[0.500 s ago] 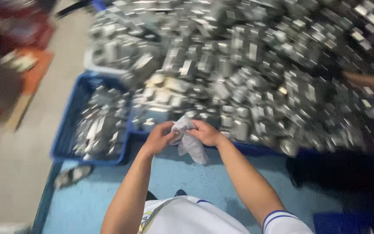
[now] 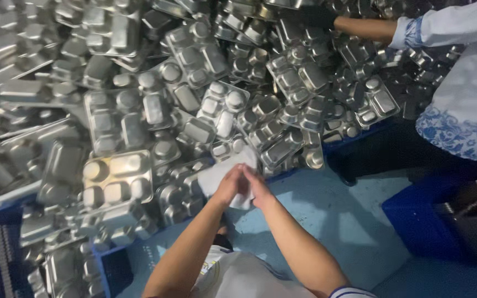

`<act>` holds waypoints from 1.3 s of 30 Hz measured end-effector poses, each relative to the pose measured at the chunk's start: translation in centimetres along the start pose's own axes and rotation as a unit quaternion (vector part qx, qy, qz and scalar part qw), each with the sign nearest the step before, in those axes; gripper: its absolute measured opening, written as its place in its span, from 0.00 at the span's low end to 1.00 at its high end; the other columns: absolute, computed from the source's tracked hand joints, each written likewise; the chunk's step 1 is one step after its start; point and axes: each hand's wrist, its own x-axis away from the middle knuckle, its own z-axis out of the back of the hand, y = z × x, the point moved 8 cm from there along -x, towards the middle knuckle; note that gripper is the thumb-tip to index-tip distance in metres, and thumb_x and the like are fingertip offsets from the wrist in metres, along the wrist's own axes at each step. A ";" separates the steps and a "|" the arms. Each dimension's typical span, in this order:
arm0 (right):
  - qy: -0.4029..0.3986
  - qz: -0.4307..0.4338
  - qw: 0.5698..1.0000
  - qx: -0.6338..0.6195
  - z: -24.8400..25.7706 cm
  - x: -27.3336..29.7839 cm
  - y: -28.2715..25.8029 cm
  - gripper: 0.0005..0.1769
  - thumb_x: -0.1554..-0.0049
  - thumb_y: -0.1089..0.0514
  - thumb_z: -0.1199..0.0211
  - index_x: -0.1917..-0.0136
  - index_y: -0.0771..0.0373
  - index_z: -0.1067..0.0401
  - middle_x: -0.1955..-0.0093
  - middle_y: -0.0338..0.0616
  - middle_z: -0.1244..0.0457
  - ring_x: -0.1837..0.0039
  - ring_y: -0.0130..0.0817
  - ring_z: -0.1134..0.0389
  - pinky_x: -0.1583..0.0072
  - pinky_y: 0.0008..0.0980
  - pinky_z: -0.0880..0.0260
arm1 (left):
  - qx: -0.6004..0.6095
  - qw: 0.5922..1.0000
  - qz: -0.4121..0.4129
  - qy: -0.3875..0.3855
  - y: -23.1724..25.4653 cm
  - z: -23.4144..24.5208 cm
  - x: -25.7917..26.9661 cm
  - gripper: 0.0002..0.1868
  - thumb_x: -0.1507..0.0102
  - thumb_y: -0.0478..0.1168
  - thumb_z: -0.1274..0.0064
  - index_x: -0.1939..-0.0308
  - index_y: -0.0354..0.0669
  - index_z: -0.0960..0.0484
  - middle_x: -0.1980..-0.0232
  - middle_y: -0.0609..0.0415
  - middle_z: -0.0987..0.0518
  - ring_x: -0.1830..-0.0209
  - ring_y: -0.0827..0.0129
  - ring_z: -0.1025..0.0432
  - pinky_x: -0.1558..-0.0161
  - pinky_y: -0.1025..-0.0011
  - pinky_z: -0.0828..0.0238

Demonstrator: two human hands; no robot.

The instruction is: The person repeatedly picks up stainless steel compartmentalized trays from a large pile, wipes them with a white cloth, and places them into a white plastic crate. The process is continuous and repetitive.

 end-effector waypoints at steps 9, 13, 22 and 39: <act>0.170 0.055 0.978 -0.109 13.0 -8.5 -9.8 0.22 0.44 0.51 0.36 0.40 0.64 0.28 0.44 0.48 0.32 0.44 0.42 0.29 0.43 0.45 0.27 | 0.026 0.992 0.042 0.115 1.0 0.2 -13.9 0.17 0.34 0.47 0.57 0.44 0.48 0.26 0.47 0.51 0.17 0.58 0.61 0.24 0.55 0.65 0.25; 0.189 0.137 0.967 -0.101 17.7 -12.6 -17.5 0.26 0.46 0.52 0.35 0.37 0.64 0.30 0.40 0.49 0.32 0.40 0.43 0.29 0.41 0.45 0.27 | 0.040 0.987 0.023 0.157 0.2 0.7 -21.5 0.17 0.34 0.44 0.54 0.43 0.44 0.25 0.48 0.48 0.18 0.54 0.62 0.24 0.53 0.63 0.28; 0.287 0.322 0.897 0.096 30.6 -23.4 -30.8 0.40 0.40 0.49 0.37 0.24 0.73 0.44 0.24 0.56 0.43 0.25 0.48 0.42 0.26 0.41 0.44 | 0.080 0.966 0.015 0.246 -6.0 -2.6 -38.5 0.22 0.34 0.45 0.49 0.38 0.40 0.23 0.49 0.51 0.21 0.50 0.64 0.30 0.48 0.62 0.35; 0.174 0.141 0.864 0.451 38.6 -45.3 -43.9 0.35 0.36 0.39 0.48 0.27 0.66 0.38 0.28 0.57 0.40 0.26 0.51 0.40 0.29 0.42 0.43 | 0.127 0.941 -0.012 0.313 -10.5 -5.3 -57.8 0.31 0.32 0.59 0.55 0.34 0.41 0.28 0.35 0.50 0.26 0.35 0.62 0.35 0.32 0.63 0.43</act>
